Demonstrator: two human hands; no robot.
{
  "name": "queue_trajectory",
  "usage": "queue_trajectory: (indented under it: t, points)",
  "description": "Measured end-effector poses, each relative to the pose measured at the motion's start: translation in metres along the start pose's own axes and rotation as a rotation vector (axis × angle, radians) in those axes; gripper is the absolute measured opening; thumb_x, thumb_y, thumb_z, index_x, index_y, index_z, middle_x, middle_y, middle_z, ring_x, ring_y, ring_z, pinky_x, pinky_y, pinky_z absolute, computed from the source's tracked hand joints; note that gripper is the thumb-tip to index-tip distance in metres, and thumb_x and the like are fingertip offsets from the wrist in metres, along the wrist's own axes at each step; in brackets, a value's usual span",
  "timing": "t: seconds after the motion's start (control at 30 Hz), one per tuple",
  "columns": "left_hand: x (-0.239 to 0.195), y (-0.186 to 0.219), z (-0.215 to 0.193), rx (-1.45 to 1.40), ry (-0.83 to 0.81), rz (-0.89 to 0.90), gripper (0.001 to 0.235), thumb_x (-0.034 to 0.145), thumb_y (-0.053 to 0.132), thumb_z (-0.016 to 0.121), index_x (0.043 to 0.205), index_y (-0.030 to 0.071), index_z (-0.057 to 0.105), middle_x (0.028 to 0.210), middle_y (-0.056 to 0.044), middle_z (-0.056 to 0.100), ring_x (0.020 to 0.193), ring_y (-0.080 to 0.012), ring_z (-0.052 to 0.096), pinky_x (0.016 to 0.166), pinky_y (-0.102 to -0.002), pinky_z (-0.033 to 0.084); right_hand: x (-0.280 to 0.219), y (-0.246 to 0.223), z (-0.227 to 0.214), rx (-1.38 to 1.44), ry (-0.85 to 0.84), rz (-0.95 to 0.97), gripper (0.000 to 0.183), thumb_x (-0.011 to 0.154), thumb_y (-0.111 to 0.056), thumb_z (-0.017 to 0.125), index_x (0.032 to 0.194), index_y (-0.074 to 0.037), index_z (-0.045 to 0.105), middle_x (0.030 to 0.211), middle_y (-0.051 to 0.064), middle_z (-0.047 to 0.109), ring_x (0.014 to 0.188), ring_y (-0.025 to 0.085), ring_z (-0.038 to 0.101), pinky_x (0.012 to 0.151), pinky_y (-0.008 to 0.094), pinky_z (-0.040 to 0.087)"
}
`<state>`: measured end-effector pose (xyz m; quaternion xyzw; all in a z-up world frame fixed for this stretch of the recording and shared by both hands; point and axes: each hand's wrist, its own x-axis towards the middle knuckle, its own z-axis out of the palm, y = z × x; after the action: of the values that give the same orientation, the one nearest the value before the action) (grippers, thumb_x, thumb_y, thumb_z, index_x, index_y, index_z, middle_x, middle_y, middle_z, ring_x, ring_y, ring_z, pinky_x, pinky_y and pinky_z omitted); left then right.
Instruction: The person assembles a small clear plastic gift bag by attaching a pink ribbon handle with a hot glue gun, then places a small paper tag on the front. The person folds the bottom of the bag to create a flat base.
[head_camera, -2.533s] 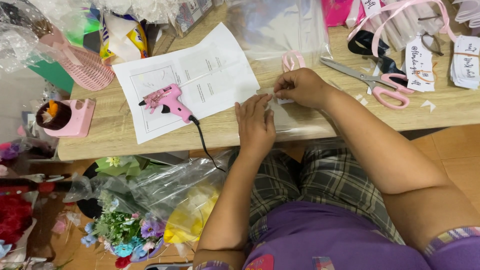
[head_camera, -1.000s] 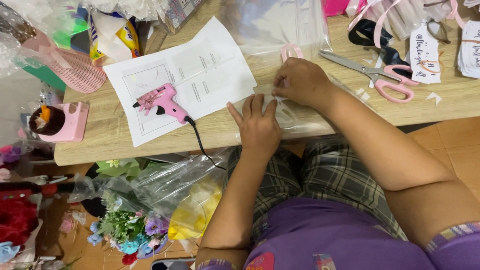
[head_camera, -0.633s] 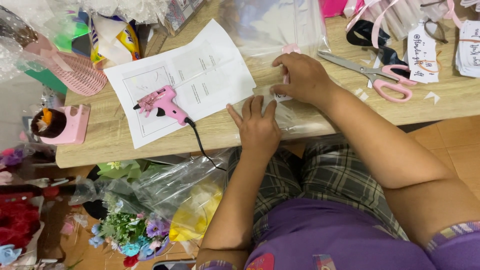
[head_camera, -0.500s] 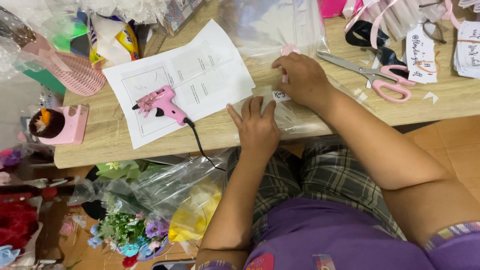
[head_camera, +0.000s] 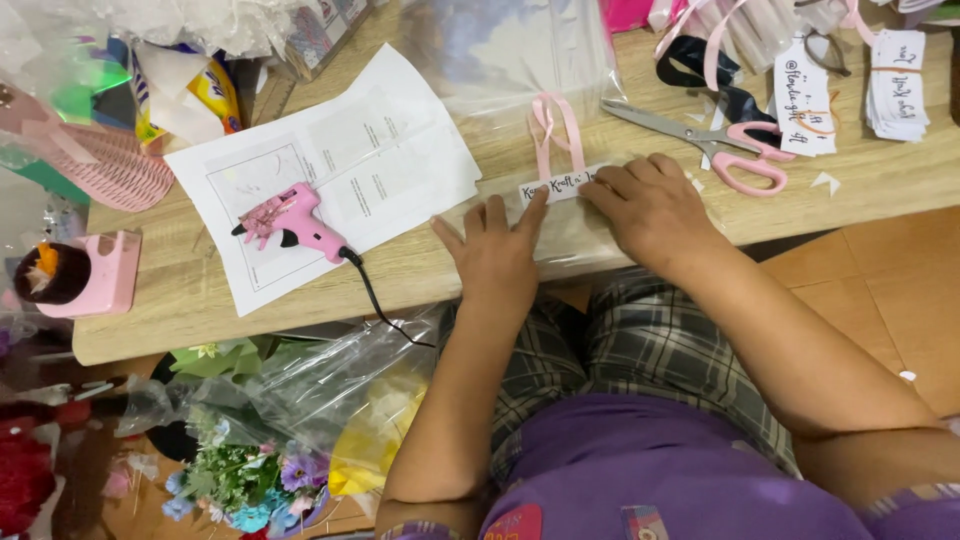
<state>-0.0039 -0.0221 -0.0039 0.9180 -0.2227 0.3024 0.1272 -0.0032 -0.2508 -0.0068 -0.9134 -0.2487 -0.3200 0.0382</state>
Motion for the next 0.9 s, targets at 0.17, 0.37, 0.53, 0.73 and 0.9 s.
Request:
queue_trajectory:
  t: [0.17,0.37,0.53,0.73,0.9]
  points:
    - [0.021,0.007,-0.018,0.023,-0.399,-0.045,0.062,0.082,-0.001,0.071,0.136,0.028,0.066,0.115,-0.020,0.065,0.117,-0.0438,0.059,0.105,-0.085,0.002,-0.005,0.019,-0.009,-0.173,0.088,0.023,0.006,0.093,-0.023,0.073,0.098,-0.019,0.075,0.123,0.008,0.068,0.115,0.029,0.063,0.113,0.049,0.041]
    - [0.026,-0.003,0.001,-0.086,-0.291,0.075,0.036,0.085,0.003,0.072,0.120,0.013,0.075,0.124,-0.022,0.062,0.125,-0.0422,0.054,0.110,-0.082,0.004,-0.025,0.057,-0.002,-0.261,0.081,0.089,0.010,0.104,-0.025,0.072,0.096,-0.020,0.073,0.108,0.002,0.071,0.117,0.023,0.063,0.123,0.062,0.020]
    - [0.035,-0.011,-0.010,-0.161,-0.461,-0.030,0.043,0.094,0.006,0.058,0.135,0.013,0.066,0.130,-0.016,0.061,0.128,-0.0375,0.050,0.113,-0.080,0.008,-0.029,0.060,-0.004,-0.219,-0.080,0.285,0.016,0.107,-0.035,0.068,0.113,-0.021,0.076,0.153,0.003,0.060,0.145,0.030,0.046,0.121,0.069,-0.001]
    - [0.040,-0.007,-0.025,-0.237,-0.516,-0.076,0.049,0.096,0.007,0.049,0.143,0.015,0.061,0.133,-0.017,0.058,0.130,-0.0378,0.045,0.112,-0.080,0.011,-0.030,0.067,-0.003,-0.131,-0.256,0.441,0.032,0.111,-0.044,0.060,0.129,-0.022,0.075,0.170,0.006,0.048,0.162,0.032,0.029,0.120,0.070,-0.019]
    - [0.040,-0.007,-0.014,-0.152,-0.504,0.000,0.049,0.096,0.010,0.055,0.142,0.026,0.063,0.129,-0.016,0.058,0.125,-0.0387,0.047,0.109,-0.083,0.010,-0.030,0.072,-0.001,-0.082,-0.255,0.412,0.034,0.109,-0.043,0.058,0.130,-0.020,0.073,0.171,0.011,0.045,0.163,0.035,0.027,0.118,0.071,-0.021]
